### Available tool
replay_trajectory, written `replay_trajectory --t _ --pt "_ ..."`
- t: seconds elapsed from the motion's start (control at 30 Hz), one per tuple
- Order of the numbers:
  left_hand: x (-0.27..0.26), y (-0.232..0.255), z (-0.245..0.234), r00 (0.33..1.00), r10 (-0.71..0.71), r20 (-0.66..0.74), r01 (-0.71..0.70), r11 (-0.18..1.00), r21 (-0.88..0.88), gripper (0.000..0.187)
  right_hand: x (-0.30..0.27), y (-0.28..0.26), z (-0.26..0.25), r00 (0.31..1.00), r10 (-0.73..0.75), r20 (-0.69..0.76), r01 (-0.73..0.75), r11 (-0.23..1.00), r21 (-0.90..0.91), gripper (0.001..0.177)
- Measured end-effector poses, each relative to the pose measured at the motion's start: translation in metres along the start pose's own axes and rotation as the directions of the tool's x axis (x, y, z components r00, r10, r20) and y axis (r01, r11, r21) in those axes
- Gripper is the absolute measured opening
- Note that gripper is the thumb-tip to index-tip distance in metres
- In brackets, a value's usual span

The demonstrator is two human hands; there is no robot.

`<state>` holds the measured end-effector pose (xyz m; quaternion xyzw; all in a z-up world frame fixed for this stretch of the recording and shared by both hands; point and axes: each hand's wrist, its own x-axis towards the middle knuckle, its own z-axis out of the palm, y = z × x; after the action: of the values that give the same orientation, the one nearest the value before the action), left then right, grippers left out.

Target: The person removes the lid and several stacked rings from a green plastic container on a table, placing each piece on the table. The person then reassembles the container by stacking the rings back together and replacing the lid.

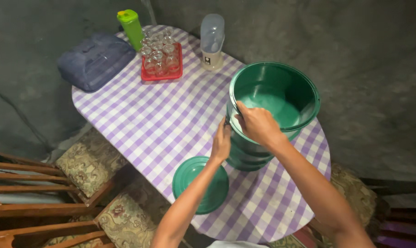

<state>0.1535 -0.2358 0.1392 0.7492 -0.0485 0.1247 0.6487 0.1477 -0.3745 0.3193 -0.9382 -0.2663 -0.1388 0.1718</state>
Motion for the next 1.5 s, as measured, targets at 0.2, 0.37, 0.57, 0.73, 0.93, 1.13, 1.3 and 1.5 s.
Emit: replay_trajectory --t 0.2,0.37,0.57,0.73,0.93,1.13,1.3,1.5 --pt "0.014 0.045 -0.024 0.973 0.23 0.01 -0.23 0.973 -0.01 0.065 -0.022 0.015 -0.032 0.978 -0.19 -0.088 0.199 0.974 0.106 0.036" --pt "0.014 0.085 -0.018 0.875 0.451 0.176 -0.471 0.877 0.096 0.085 -0.034 0.021 -0.046 0.989 -0.15 0.003 0.149 0.987 0.051 0.04" --pt "0.015 0.082 0.005 0.893 0.447 0.059 -0.444 0.894 -0.053 0.08 -0.035 0.012 -0.037 0.99 -0.131 -0.054 0.131 0.991 0.006 0.049" --pt "0.018 0.063 0.023 0.849 0.528 -0.01 -0.526 0.847 0.073 0.074 -0.025 0.006 -0.019 0.99 -0.094 -0.105 0.084 0.992 -0.099 0.041" --pt "0.023 0.06 0.02 0.847 0.528 -0.064 -0.521 0.847 0.104 0.082 -0.021 0.013 -0.02 0.981 -0.167 -0.097 0.152 0.977 -0.146 0.038" --pt "0.022 0.061 0.031 0.826 0.562 -0.041 -0.557 0.825 0.095 0.083 -0.019 0.012 -0.019 0.978 -0.207 -0.011 0.196 0.94 -0.28 0.029" --pt "0.019 0.061 0.034 0.86 0.507 -0.055 -0.505 0.862 0.045 0.086 -0.015 0.014 -0.023 0.96 -0.277 0.043 0.276 0.911 -0.307 0.027" --pt "0.022 0.056 0.036 0.891 0.451 -0.05 -0.449 0.893 0.039 0.086 -0.004 0.011 -0.025 0.965 -0.196 0.174 0.238 0.933 -0.269 0.031"
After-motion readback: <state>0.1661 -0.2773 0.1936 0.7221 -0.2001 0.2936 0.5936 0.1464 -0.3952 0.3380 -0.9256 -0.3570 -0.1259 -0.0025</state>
